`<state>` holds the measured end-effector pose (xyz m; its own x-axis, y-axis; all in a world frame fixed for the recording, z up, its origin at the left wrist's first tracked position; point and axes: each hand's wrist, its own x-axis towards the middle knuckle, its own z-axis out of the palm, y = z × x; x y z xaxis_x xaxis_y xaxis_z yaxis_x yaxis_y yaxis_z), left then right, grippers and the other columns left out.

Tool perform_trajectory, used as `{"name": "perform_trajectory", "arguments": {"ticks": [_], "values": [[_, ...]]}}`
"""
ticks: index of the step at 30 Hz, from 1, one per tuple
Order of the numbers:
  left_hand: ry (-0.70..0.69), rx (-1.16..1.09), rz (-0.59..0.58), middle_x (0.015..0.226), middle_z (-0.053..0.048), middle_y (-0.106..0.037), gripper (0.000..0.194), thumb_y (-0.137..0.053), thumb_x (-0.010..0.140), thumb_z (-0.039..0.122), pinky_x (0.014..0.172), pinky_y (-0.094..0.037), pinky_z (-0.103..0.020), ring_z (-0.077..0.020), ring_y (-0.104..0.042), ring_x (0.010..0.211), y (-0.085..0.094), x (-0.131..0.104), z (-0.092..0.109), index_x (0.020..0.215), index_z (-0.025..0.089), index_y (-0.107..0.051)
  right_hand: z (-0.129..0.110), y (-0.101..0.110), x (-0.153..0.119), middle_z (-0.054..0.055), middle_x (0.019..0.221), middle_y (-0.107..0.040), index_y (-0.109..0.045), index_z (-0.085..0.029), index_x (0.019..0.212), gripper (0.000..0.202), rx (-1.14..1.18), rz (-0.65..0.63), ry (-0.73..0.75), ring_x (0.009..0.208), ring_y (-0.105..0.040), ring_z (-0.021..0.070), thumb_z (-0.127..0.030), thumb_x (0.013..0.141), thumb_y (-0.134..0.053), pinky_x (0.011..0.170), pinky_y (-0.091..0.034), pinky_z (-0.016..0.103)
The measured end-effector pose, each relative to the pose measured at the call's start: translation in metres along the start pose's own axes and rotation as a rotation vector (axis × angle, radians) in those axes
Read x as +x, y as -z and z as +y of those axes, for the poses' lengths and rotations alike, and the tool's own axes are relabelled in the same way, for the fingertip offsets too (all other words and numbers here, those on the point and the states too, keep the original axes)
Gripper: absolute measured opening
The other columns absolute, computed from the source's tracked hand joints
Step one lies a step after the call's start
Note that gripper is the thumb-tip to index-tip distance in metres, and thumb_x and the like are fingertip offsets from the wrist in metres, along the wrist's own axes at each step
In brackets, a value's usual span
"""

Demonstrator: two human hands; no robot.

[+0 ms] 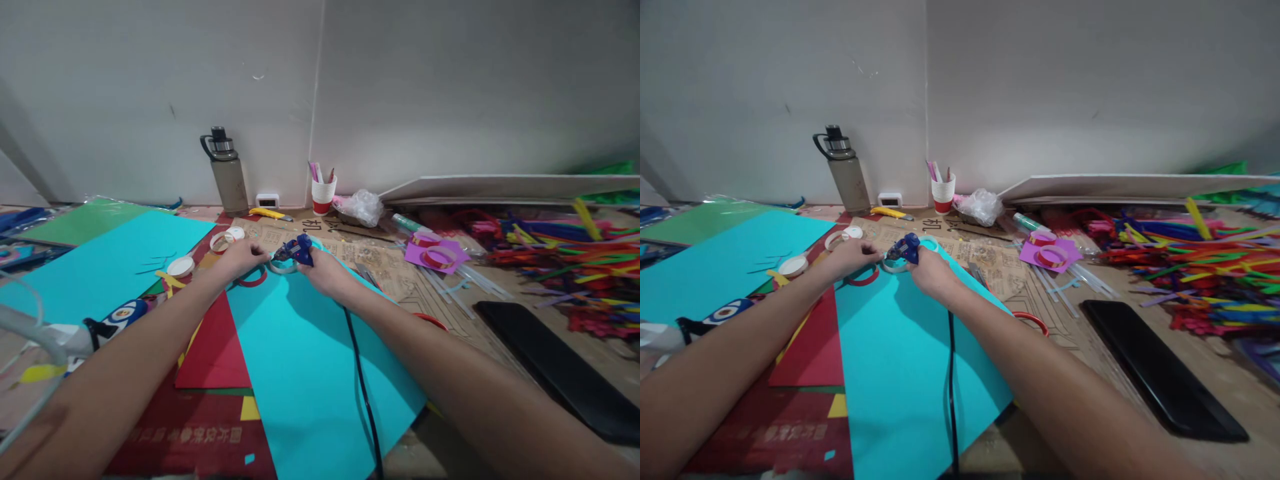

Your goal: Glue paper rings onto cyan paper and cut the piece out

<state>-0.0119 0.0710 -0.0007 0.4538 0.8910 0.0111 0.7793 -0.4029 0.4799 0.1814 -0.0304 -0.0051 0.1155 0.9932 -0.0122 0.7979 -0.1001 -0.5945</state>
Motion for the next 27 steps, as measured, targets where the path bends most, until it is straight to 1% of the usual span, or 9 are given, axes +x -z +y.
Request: {"name": "perform_trajectory", "arguments": {"ticks": [6, 11, 16, 20, 24, 27], "values": [[0.021, -0.007, -0.016, 0.073, -0.004, -0.070, 0.024, -0.059, 0.075, 0.039, 0.058, -0.038, -0.025, -0.0171, -0.061, 0.069, 0.001, -0.002, 0.003, 0.073, 0.017, -0.069, -0.002, 0.003, 0.001, 0.014, 0.106, -0.068, -0.057, -0.014, 0.112, 0.032, -0.045, 0.020, -0.042, 0.095, -0.064, 0.0266, -0.032, 0.087, -0.053, 0.071, -0.044, 0.029], [0.006, -0.017, -0.007, 0.075, -0.004, -0.070, 0.025, -0.060, 0.073, 0.040, 0.059, -0.039, -0.025, -0.0178, -0.062, 0.070, 0.000, -0.001, 0.000, 0.074, 0.017, -0.069, -0.008, 0.010, -0.005, 0.016, 0.110, -0.067, -0.055, -0.015, 0.115, 0.031, -0.100, 0.036, -0.076, 0.102, -0.062, 0.0301, -0.029, 0.088, -0.051, 0.077, -0.043, 0.034], [-0.005, -0.018, -0.002, 0.076, -0.004, -0.071, 0.024, -0.060, 0.074, 0.040, 0.059, -0.040, -0.026, -0.0184, -0.062, 0.071, 0.000, 0.000, -0.002, 0.074, 0.018, -0.070, -0.012, 0.012, -0.011, 0.017, 0.105, -0.068, -0.054, -0.015, 0.113, 0.028, -0.241, 0.059, -0.111, 0.100, -0.063, 0.0320, -0.027, 0.089, -0.050, 0.085, -0.040, 0.040], [-0.007, -0.015, -0.014, 0.077, -0.004, -0.072, 0.023, -0.060, 0.075, 0.039, 0.058, -0.040, -0.025, -0.0176, -0.062, 0.071, 0.000, -0.001, -0.001, 0.074, 0.018, -0.070, -0.012, 0.011, -0.018, 0.018, 0.101, -0.068, -0.055, -0.014, 0.108, 0.022, -0.360, 0.096, -0.063, 0.098, -0.063, 0.0320, -0.024, 0.089, -0.048, 0.088, -0.036, 0.043], [0.007, -0.015, -0.010, 0.079, -0.004, -0.073, 0.023, -0.060, 0.076, 0.038, 0.060, -0.040, -0.025, -0.0173, -0.063, 0.072, -0.001, 0.000, -0.001, 0.075, 0.018, -0.071, -0.016, 0.012, -0.026, 0.016, 0.098, -0.068, -0.054, -0.014, 0.106, 0.019, -0.425, 0.138, -0.029, 0.095, -0.064, 0.0293, -0.024, 0.090, -0.048, 0.088, -0.035, 0.042], [0.005, -0.040, -0.007, 0.078, -0.004, -0.072, 0.020, -0.062, 0.075, 0.036, 0.062, -0.041, -0.025, -0.0174, -0.064, 0.074, -0.003, 0.000, -0.001, 0.073, 0.018, -0.071, -0.020, 0.010, -0.026, 0.016, 0.100, -0.067, -0.054, -0.014, 0.107, 0.021, -0.442, 0.140, -0.010, 0.098, -0.063, 0.0295, -0.026, 0.091, -0.048, 0.087, -0.036, 0.040]]}}
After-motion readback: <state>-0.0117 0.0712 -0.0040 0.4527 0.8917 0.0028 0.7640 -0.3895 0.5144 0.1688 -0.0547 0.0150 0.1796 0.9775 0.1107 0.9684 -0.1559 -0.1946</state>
